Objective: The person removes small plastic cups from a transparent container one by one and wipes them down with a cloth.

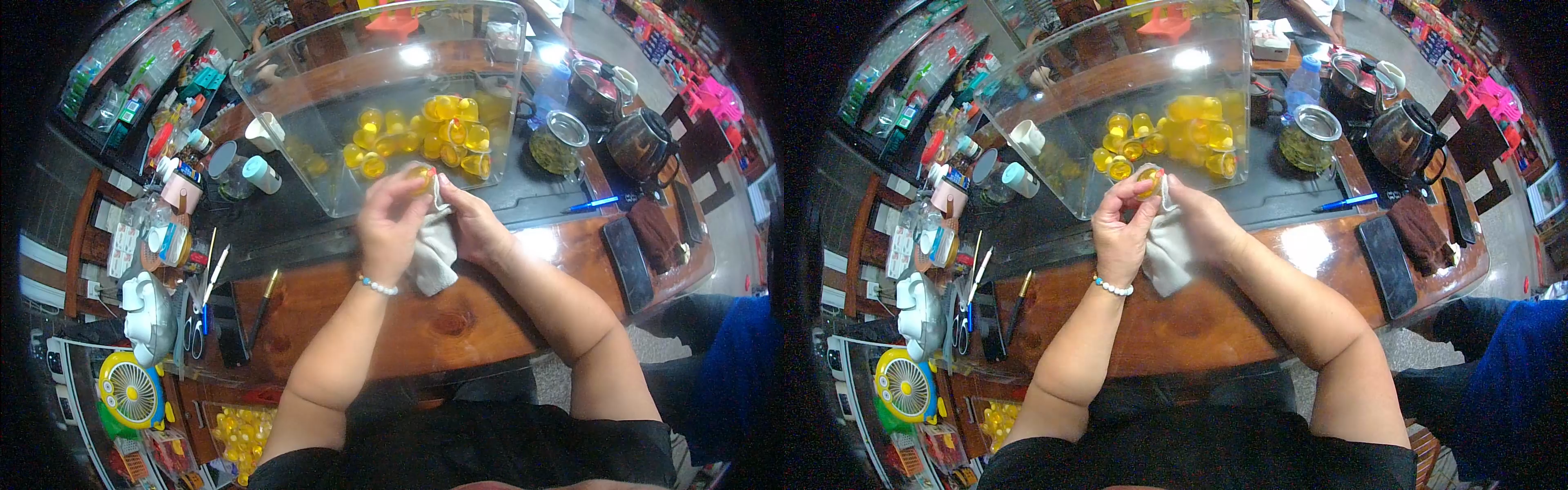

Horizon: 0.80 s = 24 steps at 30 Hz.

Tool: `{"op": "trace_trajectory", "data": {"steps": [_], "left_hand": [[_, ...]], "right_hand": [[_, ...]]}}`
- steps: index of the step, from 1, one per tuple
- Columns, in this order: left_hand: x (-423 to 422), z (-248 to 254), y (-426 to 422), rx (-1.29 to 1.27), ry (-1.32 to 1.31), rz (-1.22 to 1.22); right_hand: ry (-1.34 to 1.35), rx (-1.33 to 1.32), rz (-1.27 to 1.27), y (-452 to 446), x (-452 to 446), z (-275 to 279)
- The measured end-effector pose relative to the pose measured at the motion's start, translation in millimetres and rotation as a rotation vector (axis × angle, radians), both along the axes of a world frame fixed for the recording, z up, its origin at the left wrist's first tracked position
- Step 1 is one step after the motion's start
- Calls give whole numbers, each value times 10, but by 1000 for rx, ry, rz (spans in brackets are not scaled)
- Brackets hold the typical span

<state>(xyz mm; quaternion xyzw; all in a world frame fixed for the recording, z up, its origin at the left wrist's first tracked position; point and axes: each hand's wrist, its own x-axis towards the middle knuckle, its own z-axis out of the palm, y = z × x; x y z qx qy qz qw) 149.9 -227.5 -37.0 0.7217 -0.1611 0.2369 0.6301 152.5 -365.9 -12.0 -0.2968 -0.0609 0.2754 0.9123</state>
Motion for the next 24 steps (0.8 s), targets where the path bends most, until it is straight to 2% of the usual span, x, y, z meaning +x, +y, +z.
{"op": "trace_trajectory", "data": {"steps": [2,3,5,8,10,13,15,19,24], "left_hand": [[5,7,-13,-34,13,-43],[2,28,-27,-68,28,-69],[-24,78,-13,20,57,-2],[-14,50,-10,-173,178,-81],[-61,180,-7,-295,289,-138],[-30,154,-9,-309,403,-111],[-44,194,42,-288,573,-150],[-6,161,35,-564,577,-316],[-35,194,22,-564,557,-337]], "right_hand": [[4,33,44,-20,20,-18],[-46,-12,-1,-30,34,-38],[-145,-105,-90,-48,73,-102],[-213,-319,-270,-11,127,-206],[-325,-361,-316,25,103,-193],[-438,-411,-338,46,74,-193],[-369,-418,-344,34,67,-146],[-278,-373,-348,-13,101,-170],[-82,-246,-339,-33,147,-158]]}}
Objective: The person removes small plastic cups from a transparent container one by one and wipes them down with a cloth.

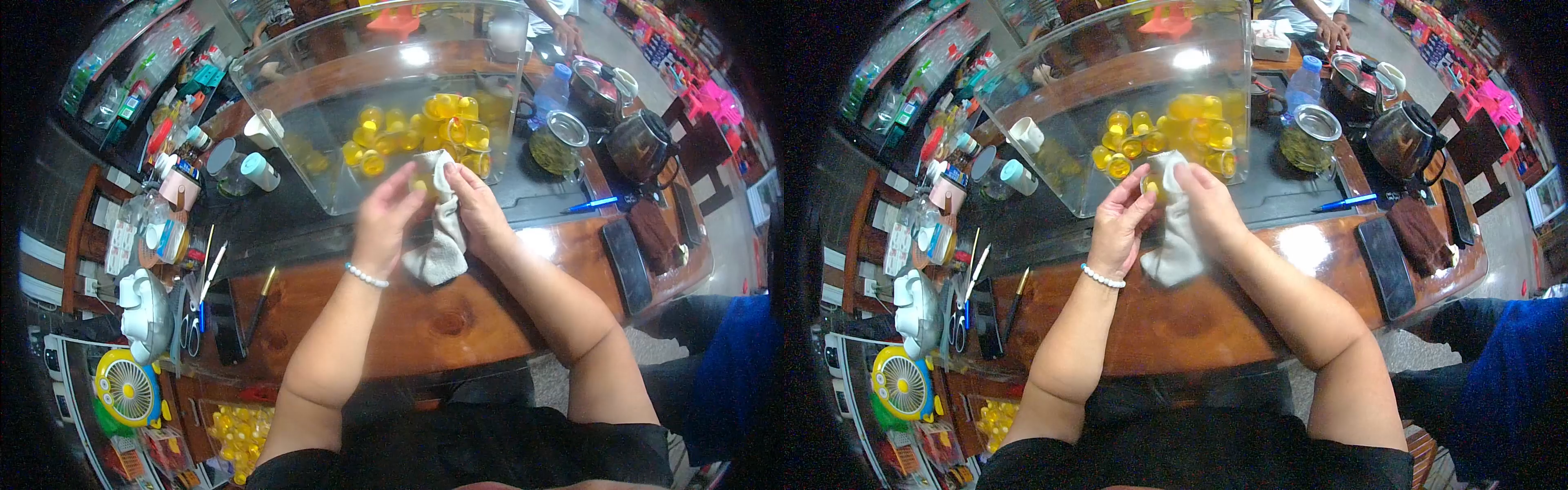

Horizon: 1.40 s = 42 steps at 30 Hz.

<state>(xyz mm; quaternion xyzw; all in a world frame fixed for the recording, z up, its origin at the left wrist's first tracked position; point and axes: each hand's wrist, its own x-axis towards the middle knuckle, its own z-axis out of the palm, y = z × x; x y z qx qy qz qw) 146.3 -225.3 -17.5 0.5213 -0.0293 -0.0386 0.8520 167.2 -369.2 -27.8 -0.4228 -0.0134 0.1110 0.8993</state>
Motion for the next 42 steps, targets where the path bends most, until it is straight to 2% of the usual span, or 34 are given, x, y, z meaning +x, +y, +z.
{"op": "trace_trajectory", "data": {"steps": [4,5,7,8,12,16,18,20,25,28,29,32,33,36,40,42], "left_hand": [[29,-70,-22,174,-216,108],[35,-91,-12,346,-315,164],[35,-60,8,691,-512,277],[-24,-59,-24,654,-480,230],[-34,-6,-44,591,-465,179],[21,-74,-12,519,-406,134],[1,-68,-14,321,-160,63],[-19,-21,-12,59,26,-6],[9,-83,-12,-318,132,-68],[48,-144,13,-543,146,-97],[62,-188,56,-498,163,-74],[119,-294,117,-585,186,-100],[60,-205,118,-572,188,-149],[26,-134,17,-299,73,27],[-83,-43,5,179,29,150],[-102,20,15,249,-28,262]], "right_hand": [[43,16,73,-44,-7,73],[7,60,101,-20,-20,90],[-102,-83,105,13,-66,82],[-156,-154,106,20,-78,74],[-111,-105,108,24,-49,-10],[-11,85,162,-36,37,-77],[17,248,249,-79,30,-39],[76,190,171,-54,7,8],[108,203,176,-52,14,-41],[55,33,134,-4,8,27],[92,25,110,26,-23,64],[-4,-158,128,44,-11,-64],[8,-216,102,74,-46,-12],[-116,-351,112,97,-21,-101],[-104,-344,133,56,-30,-91],[-83,-314,144,57,-44,-50]]}}
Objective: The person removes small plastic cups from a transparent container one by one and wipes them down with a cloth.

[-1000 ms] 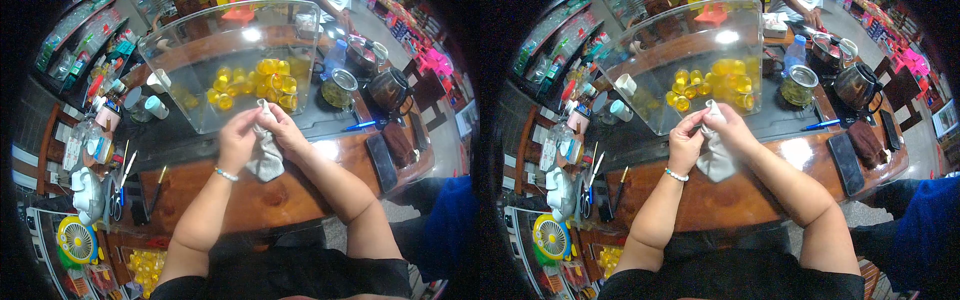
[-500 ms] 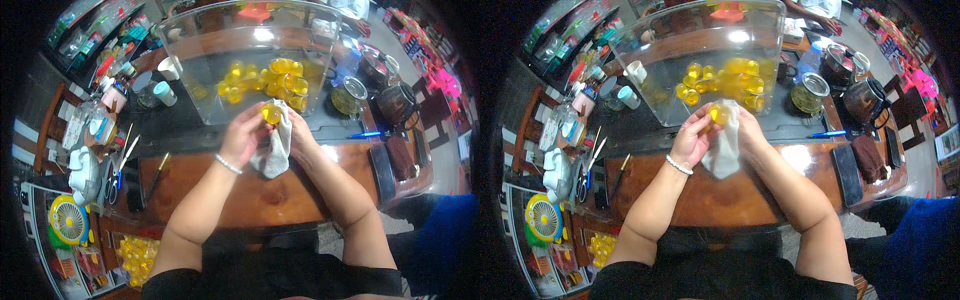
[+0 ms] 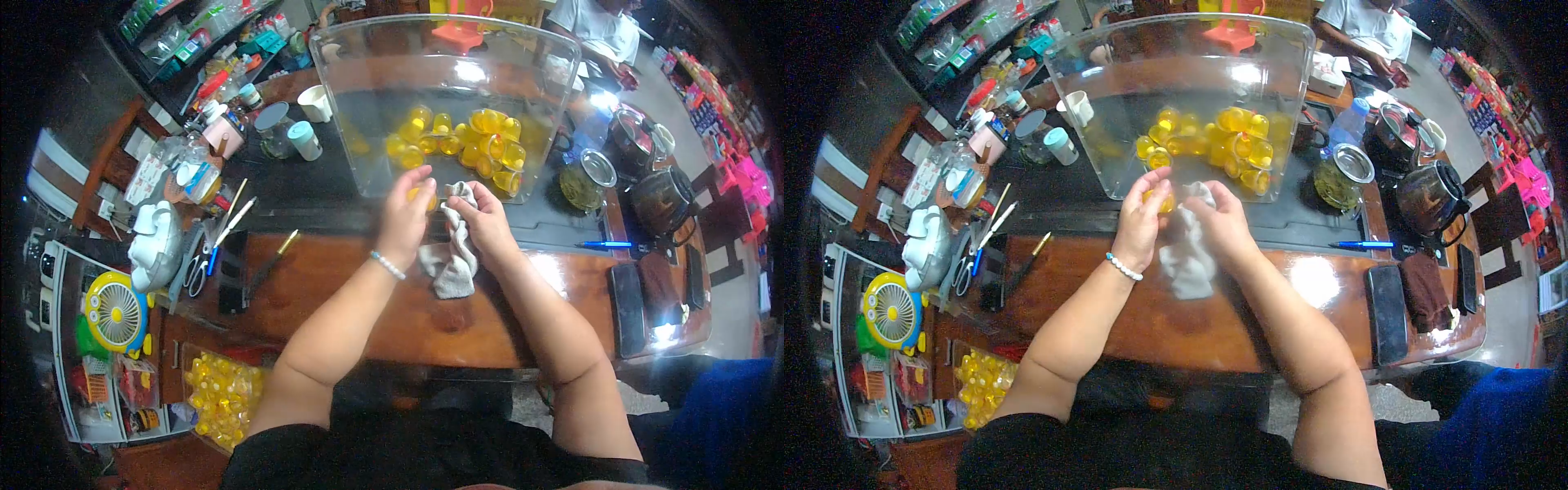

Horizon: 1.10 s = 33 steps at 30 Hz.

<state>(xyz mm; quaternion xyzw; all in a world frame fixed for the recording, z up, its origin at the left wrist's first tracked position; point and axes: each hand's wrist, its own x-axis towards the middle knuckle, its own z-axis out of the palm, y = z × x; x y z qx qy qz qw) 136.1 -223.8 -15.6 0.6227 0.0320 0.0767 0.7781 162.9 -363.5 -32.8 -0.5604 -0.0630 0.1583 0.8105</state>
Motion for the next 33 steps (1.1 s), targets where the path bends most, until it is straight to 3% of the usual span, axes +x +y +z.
{"op": "trace_trajectory", "data": {"steps": [3,6,9,12,15,19,20,21,23,24,26,29,32,33], "left_hand": [[-111,197,31,94,-57,94],[-481,484,296,658,-296,36],[-998,629,876,1165,-558,239],[-1721,610,1609,1457,-319,475],[-2714,248,2681,1606,79,792],[-4588,-561,3943,1370,740,1428],[-5172,-949,4294,1436,899,1482],[-5223,-787,3885,1338,1160,1416],[-5732,-1172,4085,1108,1455,1555],[-5756,-1251,4090,881,1424,1643],[-5803,-1442,4177,845,1266,1717],[-5533,-1164,3883,743,1281,1524],[-5512,-1435,3758,913,1125,1758],[-5458,-1395,3611,929,1124,1722]], "right_hand": [[14,20,29,4,-37,50],[-48,-35,56,6,-49,62],[-58,-59,72,12,-21,-2],[-113,-85,88,17,-16,-33],[-120,-109,97,21,-51,17],[-119,-52,110,22,-47,1],[-118,-60,113,25,-44,-6],[-117,-68,111,26,-37,-15],[-120,-40,107,31,-18,-52],[-155,-104,75,42,-32,-15],[-136,-88,74,48,-33,-22],[-154,-118,92,20,-21,-32],[-142,-94,92,26,-5,-77],[-151,-111,87,23,-16,-52]]}}
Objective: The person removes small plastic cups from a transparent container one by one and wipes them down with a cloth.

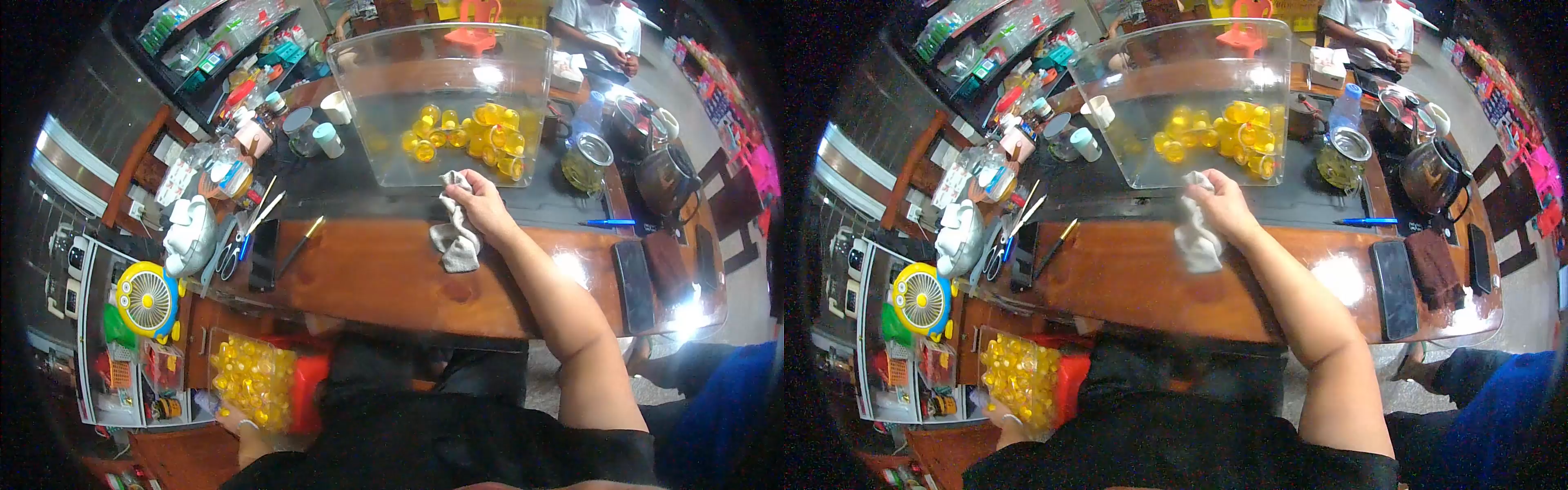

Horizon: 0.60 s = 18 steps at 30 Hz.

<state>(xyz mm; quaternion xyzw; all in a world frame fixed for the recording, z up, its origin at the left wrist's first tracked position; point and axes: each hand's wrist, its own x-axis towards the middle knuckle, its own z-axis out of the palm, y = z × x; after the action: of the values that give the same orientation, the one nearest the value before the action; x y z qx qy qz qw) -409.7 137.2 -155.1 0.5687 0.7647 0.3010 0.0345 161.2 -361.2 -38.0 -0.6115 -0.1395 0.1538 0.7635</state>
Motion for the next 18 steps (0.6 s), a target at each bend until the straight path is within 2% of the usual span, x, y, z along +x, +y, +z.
{"op": "trace_trajectory", "data": {"steps": [3,7,8,11,14,17,18], "left_hand": [[94,-91,-127,45,-43,-10],[368,43,-542,160,304,-230],[180,-130,-335,156,363,-316],[599,272,-864,10,499,-278],[381,86,-553,11,674,-288],[689,445,-643,-107,486,-111],[854,684,-784,-49,479,-201]], "right_hand": [[19,8,6,-3,-27,56],[6,22,10,-1,-12,8],[-1,14,11,1,-4,-11],[-9,-18,6,-6,8,-17],[11,-25,2,-14,-16,34],[32,75,8,-3,-7,-1],[50,108,0,-10,-4,-3]]}}
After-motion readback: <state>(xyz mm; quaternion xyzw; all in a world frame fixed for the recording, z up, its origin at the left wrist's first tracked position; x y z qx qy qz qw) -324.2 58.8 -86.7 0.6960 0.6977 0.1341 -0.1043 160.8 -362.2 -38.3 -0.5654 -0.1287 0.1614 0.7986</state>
